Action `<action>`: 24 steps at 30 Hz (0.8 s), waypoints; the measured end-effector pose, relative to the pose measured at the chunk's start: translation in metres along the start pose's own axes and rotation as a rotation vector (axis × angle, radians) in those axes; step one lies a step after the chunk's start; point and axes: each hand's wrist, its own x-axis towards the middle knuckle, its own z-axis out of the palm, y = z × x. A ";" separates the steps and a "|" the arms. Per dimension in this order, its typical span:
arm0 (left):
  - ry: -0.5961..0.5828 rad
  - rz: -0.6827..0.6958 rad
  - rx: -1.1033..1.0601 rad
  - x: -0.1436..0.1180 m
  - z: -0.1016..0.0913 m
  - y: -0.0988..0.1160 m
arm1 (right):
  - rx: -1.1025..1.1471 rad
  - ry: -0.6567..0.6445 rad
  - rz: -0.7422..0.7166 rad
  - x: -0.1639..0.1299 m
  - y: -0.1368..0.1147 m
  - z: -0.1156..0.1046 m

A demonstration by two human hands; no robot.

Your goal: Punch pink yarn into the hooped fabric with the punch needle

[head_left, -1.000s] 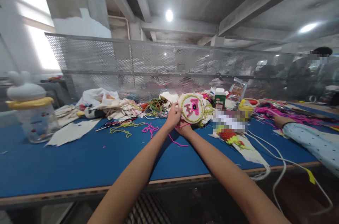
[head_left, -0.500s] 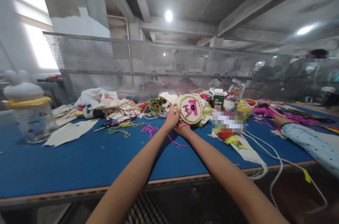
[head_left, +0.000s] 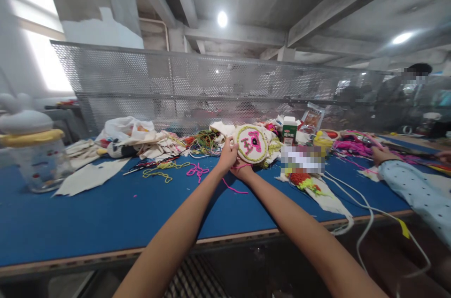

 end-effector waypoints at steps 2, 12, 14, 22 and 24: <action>0.016 -0.006 -0.026 0.000 0.000 -0.001 | -0.001 -0.005 0.008 0.000 0.000 0.000; 0.275 -0.060 -0.294 0.005 -0.003 0.015 | -0.029 -0.090 0.118 0.004 0.009 0.005; 0.335 -0.041 -0.351 0.009 -0.017 0.027 | -0.033 -0.105 0.156 0.005 0.013 0.004; 0.412 -0.026 -0.432 0.002 -0.091 0.068 | 0.038 -0.020 0.229 0.002 0.031 -0.012; 0.396 -0.033 -0.412 -0.005 -0.098 0.071 | 0.080 0.028 0.235 0.002 0.034 -0.016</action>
